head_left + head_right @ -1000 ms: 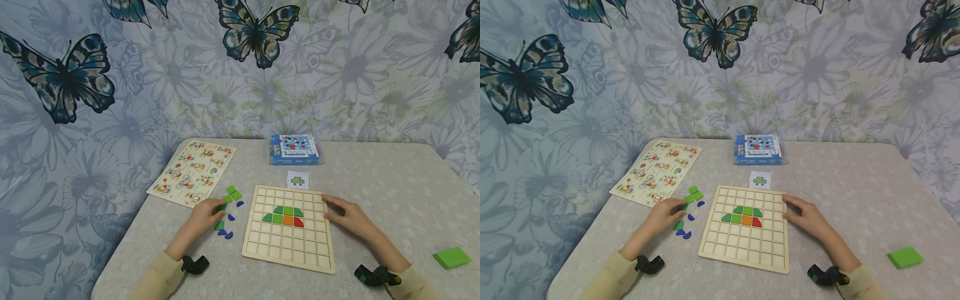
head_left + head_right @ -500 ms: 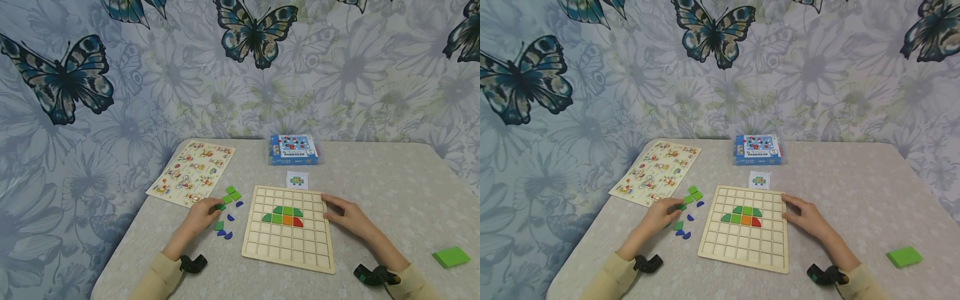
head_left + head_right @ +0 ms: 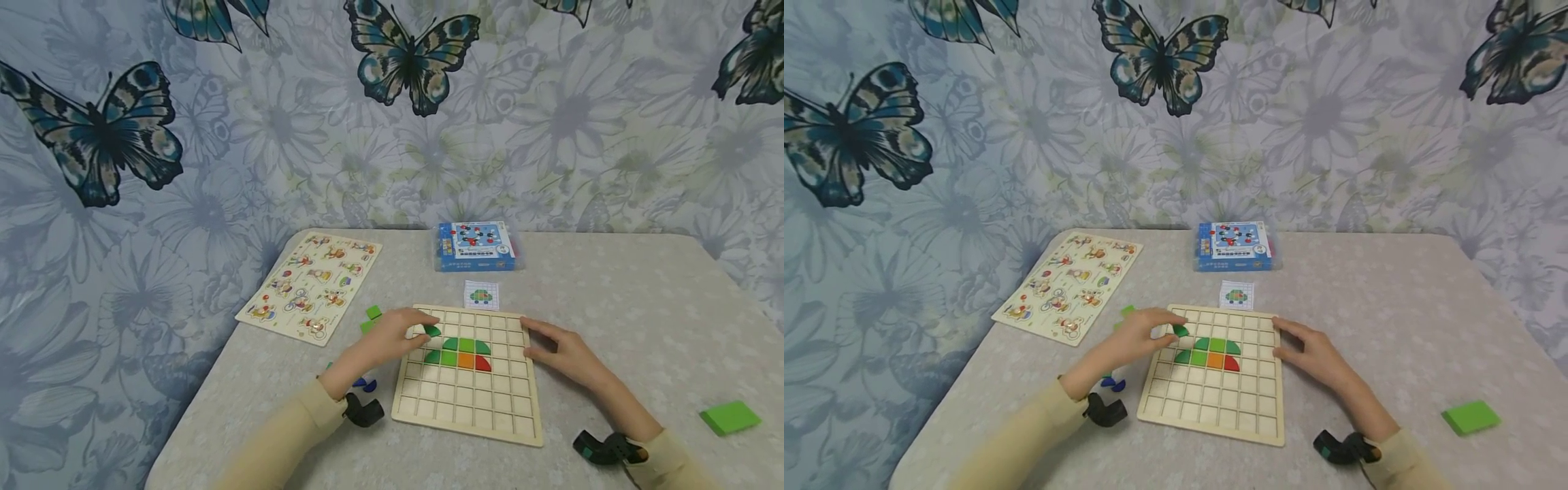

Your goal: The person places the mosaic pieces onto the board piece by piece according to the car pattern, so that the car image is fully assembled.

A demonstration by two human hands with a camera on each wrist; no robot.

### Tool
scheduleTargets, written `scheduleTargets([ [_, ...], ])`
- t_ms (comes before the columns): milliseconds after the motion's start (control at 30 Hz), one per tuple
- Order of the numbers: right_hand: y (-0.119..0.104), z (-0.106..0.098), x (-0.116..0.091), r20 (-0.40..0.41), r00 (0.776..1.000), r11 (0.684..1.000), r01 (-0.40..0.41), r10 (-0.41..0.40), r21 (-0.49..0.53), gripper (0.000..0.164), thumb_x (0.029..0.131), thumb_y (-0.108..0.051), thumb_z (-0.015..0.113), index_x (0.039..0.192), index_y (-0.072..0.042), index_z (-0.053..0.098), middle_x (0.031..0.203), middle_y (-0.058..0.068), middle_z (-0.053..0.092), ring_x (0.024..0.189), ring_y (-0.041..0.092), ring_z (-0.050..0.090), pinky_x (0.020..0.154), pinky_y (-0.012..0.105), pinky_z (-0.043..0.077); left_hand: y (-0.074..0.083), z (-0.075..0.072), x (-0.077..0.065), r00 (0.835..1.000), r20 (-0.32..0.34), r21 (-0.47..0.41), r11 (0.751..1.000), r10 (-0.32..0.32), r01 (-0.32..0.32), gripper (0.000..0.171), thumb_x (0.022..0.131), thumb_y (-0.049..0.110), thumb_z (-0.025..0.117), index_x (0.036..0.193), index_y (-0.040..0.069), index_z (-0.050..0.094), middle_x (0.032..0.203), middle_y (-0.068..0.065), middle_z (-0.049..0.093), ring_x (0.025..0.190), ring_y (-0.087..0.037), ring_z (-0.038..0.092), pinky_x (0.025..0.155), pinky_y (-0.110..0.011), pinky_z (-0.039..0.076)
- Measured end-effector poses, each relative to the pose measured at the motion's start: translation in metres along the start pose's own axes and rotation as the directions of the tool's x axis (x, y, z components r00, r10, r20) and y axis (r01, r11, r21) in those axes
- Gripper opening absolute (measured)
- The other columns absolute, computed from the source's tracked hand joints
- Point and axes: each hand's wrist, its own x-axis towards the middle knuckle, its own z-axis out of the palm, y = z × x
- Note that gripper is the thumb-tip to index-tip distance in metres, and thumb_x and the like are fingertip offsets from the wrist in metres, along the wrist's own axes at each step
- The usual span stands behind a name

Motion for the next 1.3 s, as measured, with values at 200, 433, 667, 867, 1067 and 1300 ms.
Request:
scheduleTargets([
  [200, -0.002, 0.000, 0.003, -0.003, 1.000, 1.000, 0.010, -0.010, -0.017, 0.059, 0.086, -0.027, 0.071, 0.135, -0.001, 0.051, 0.137, 0.019, 0.048, 0.126, 0.041, 0.041, 0.099, 0.056, 0.035, 0.028, 0.021, 0.037, 0.981, 0.120, -0.001, 0.988, 0.154, -0.155, 0.034, 0.092, 0.017, 0.065, 0.124, 0.007, 0.063, 0.120, -0.004, 0.063, 0.111, -0.015, 0.057, 0.093, -0.023, 0.044],
  [433, -0.003, 0.001, 0.006, -0.001, 0.998, 0.998, 0.056, -0.056, -0.013, 0.057, 0.086, -0.024, 0.071, 0.134, 0.000, 0.052, 0.136, 0.019, 0.049, 0.125, 0.041, 0.042, 0.098, 0.055, 0.036, 0.041, 0.046, 0.060, 0.955, 0.202, -0.030, 0.976, 0.217, -0.215, 0.032, 0.091, 0.016, 0.065, 0.123, 0.009, 0.064, 0.119, 0.001, 0.064, 0.108, -0.004, 0.055, 0.089, -0.012, 0.041],
  [667, -0.002, 0.002, 0.005, 0.003, 0.999, 0.999, 0.047, -0.047, -0.004, 0.058, 0.086, -0.024, 0.071, 0.135, 0.000, 0.051, 0.136, 0.020, 0.049, 0.125, 0.042, 0.041, 0.098, 0.057, 0.036, 0.045, 0.059, 0.064, 0.945, 0.248, 0.017, 0.974, 0.213, -0.224, 0.032, 0.091, 0.017, 0.065, 0.123, 0.011, 0.065, 0.117, 0.003, 0.064, 0.104, -0.001, 0.056, 0.088, -0.011, 0.040],
  [867, -0.001, 0.001, 0.003, -0.006, 0.999, 0.999, 0.038, -0.038, 0.000, 0.057, 0.086, -0.024, 0.071, 0.134, 0.000, 0.052, 0.135, 0.019, 0.049, 0.125, 0.042, 0.041, 0.099, 0.056, 0.036, 0.042, 0.069, 0.063, 0.946, 0.247, 0.039, 0.973, 0.211, -0.227, 0.031, 0.091, 0.016, 0.065, 0.122, 0.011, 0.065, 0.117, 0.003, 0.064, 0.102, -0.003, 0.056, 0.087, -0.012, 0.041],
  [1067, -0.002, 0.000, 0.000, -0.012, 1.000, 1.000, 0.027, -0.027, -0.003, 0.057, 0.086, -0.024, 0.071, 0.134, 0.001, 0.052, 0.135, 0.020, 0.049, 0.125, 0.042, 0.042, 0.099, 0.056, 0.035, 0.042, 0.075, 0.063, 0.944, 0.234, 0.050, 0.966, 0.234, -0.252, 0.028, 0.091, 0.014, 0.065, 0.119, 0.012, 0.067, 0.113, 0.004, 0.066, 0.093, 0.000, 0.055, 0.082, -0.010, 0.041],
  [1300, -0.002, -0.001, -0.002, -0.015, 1.000, 1.000, 0.024, -0.024, -0.004, 0.057, 0.086, -0.023, 0.071, 0.134, 0.000, 0.052, 0.135, 0.019, 0.050, 0.125, 0.041, 0.042, 0.098, 0.055, 0.036, 0.041, 0.079, 0.065, 0.944, 0.224, 0.054, 0.964, 0.243, -0.261, 0.028, 0.091, 0.013, 0.065, 0.119, 0.012, 0.067, 0.113, 0.004, 0.066, 0.091, 0.001, 0.055, 0.080, -0.010, 0.041],
])
